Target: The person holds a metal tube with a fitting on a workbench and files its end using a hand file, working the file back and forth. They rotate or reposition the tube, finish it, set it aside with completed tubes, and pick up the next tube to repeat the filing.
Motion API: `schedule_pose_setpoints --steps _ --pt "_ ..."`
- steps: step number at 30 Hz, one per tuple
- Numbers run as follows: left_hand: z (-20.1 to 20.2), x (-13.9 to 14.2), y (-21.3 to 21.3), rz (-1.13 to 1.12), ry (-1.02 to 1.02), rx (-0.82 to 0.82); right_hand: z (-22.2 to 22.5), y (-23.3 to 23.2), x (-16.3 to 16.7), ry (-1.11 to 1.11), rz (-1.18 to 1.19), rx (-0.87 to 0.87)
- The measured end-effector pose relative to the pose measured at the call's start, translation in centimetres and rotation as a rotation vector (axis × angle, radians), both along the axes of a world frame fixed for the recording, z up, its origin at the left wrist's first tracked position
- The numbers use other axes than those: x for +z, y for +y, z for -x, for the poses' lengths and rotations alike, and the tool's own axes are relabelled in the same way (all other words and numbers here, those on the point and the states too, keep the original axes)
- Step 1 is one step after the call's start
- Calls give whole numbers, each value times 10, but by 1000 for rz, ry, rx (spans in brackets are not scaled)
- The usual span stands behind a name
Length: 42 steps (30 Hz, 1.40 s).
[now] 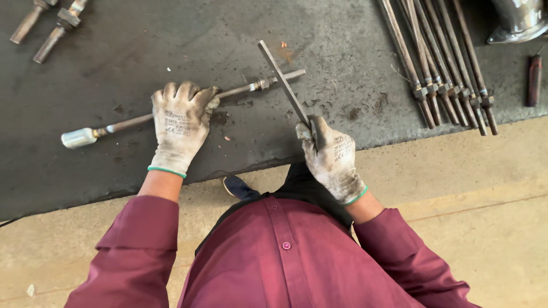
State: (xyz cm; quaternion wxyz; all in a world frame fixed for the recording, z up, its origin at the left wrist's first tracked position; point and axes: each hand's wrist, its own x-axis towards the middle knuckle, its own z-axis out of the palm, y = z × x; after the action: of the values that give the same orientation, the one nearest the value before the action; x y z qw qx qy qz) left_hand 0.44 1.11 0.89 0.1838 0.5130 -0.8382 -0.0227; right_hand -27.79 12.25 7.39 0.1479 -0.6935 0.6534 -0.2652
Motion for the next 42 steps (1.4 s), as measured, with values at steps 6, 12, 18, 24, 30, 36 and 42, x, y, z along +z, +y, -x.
schedule_pose_setpoints --steps 6,12,18,24,30,36,42 --pt "1 -2 -5 11 -37 -8 -4 -20 -12 274 -127 -21" --pt "3 -2 -4 4 -26 6 4 -24 -18 276 164 131" --pt "3 -1 -7 -31 -19 3 -1 -33 -24 374 -148 27" --pt "5 1 -5 -33 -27 4 4 -25 -30 358 160 162" --pt "3 3 -9 -50 -23 10 4 -27 -42 371 -144 25" --pt "7 13 -3 20 -30 1 59 -8 -25 -327 -110 -210" --pt "14 51 -41 35 -350 61 99 -9 -32 141 5 -442"
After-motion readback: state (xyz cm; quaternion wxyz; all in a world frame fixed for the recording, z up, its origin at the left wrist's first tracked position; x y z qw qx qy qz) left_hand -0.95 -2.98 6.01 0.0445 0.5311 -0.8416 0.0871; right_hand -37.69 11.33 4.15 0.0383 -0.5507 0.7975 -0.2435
